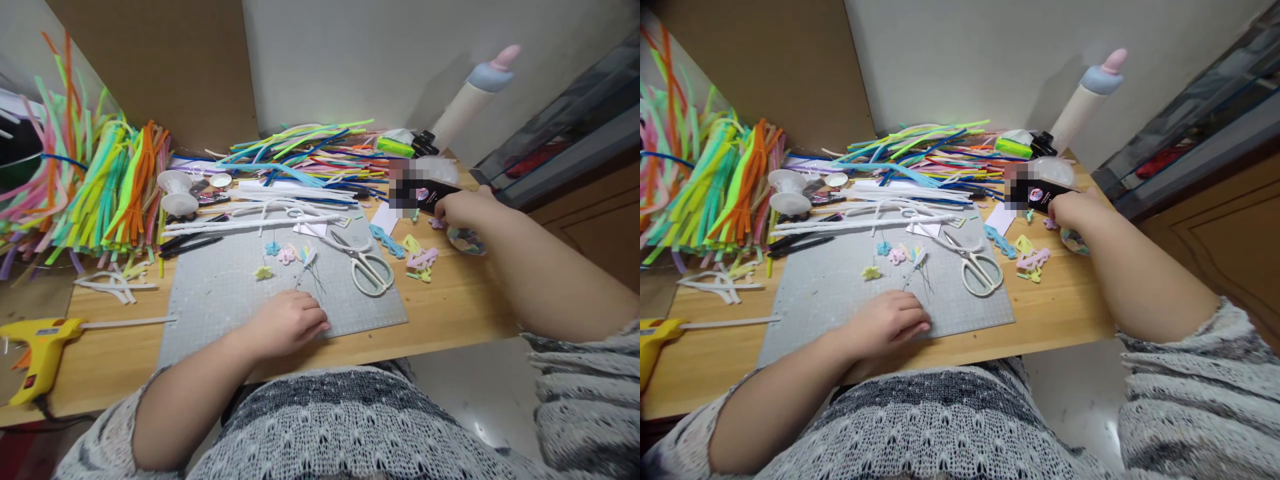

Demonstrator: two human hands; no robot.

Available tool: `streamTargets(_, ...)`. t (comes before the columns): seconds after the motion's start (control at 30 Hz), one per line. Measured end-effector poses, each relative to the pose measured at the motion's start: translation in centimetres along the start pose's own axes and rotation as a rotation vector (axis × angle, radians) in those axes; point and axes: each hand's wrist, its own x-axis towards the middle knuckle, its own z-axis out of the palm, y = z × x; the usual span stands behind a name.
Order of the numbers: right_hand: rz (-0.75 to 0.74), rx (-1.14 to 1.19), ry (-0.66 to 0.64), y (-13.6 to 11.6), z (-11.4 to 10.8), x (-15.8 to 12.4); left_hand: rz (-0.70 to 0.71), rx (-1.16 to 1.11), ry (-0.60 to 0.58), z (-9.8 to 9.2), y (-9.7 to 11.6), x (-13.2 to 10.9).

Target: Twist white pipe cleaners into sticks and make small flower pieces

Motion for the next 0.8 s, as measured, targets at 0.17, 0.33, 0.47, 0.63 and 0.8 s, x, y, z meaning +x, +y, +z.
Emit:
streamTargets(0.17,-0.022,-0.055,-0.143,-1.1,-0.5,0.4,-0.013,0.004,-0.017,-0.1,0.1,0.0)
streamTargets(0.33,-0.117,0.006,-0.173,-2.4,-0.7,0.1,-0.027,0.002,-0.027,-0.2,0.1,0.0)
streamTargets(0.47,-0.158,0.048,-0.126,-3.0,-0.5,-0.1,-0.029,0.008,-0.032,-0.1,0.1,0.0)
streamTargets(0.63,-0.179,0.076,-0.077,-3.8,0.2,0.1,-0.031,0.012,-0.033,-0.1,0.2,0.0)
streamTargets(0.8,-0.19,0.176,0.085,-4.0,-0.9,-0.6,-0.024,0.019,-0.021,-0.3,0.3,0.0)
